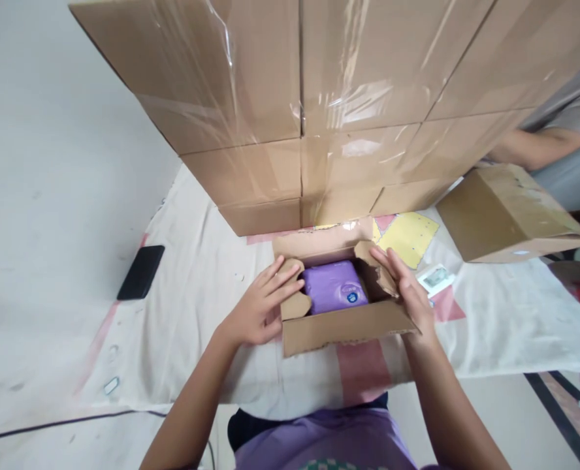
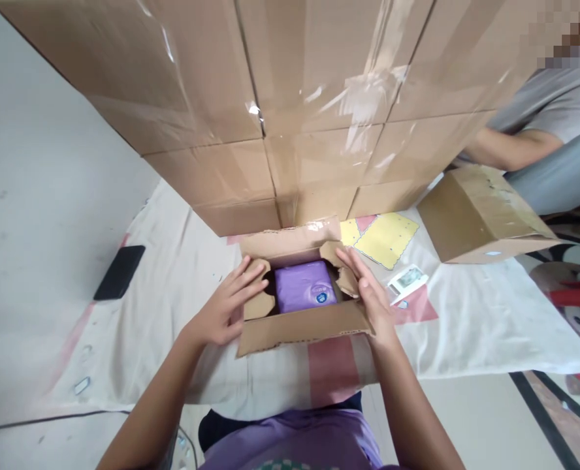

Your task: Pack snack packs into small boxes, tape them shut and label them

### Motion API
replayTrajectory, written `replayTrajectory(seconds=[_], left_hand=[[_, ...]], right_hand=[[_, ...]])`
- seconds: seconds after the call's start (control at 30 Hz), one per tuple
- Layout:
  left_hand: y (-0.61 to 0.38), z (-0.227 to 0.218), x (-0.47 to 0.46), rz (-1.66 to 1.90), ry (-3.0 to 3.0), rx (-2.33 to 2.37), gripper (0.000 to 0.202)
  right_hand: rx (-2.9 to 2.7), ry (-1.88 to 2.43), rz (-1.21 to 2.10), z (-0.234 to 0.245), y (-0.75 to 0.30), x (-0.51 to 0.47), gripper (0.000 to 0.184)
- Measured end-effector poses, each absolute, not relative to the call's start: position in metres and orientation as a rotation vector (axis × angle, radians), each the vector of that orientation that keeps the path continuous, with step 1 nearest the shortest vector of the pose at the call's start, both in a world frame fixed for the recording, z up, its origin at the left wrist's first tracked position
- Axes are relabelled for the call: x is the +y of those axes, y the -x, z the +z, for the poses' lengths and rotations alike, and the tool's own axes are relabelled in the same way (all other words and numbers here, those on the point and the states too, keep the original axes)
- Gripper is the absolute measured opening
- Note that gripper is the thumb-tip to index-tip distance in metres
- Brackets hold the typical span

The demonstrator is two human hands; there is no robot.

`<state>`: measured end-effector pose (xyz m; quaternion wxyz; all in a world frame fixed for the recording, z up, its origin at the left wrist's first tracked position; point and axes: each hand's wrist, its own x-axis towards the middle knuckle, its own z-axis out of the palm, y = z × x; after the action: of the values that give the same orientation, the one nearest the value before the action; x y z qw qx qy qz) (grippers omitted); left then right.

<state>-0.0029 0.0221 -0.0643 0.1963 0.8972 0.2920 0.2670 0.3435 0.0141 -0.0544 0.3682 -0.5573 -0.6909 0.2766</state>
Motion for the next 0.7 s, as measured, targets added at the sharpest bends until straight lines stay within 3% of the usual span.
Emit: replayTrajectory(seconds=[0.2, 0.33, 0.47, 0.63, 0.7], left_hand=[[-0.011, -0.070, -0.002, 0.951, -2.389, 1.004, 0.079], [-0.043, -0.078, -0.018, 1.295, -1.812, 1.292, 0.075], [-0.061, -0.089, -0.021, 1.433, -1.298, 1.240, 0.079], [-0.050, -0.095, -0.008, 1.437, -1.309, 1.172, 0.092], [-0.043, -0.087, -0.003, 1.435, -1.493, 1.262, 0.080]], right_hand=[[-1.721, 1.183, 0.986, -0.031, -0.348, 0.022, 0.040], [-1.508, 1.141, 0.977, -0.048, -0.345, 0.015, 0.049], [-1.348, 1.118, 0.918, -0.063, -0.338, 0.015, 0.057], [-1.292, 0.939, 1.002, -0.065, -0.331, 0.031, 0.056], [-1.299, 0.904, 0.919, -0.066, -0.332, 0.035, 0.053]])
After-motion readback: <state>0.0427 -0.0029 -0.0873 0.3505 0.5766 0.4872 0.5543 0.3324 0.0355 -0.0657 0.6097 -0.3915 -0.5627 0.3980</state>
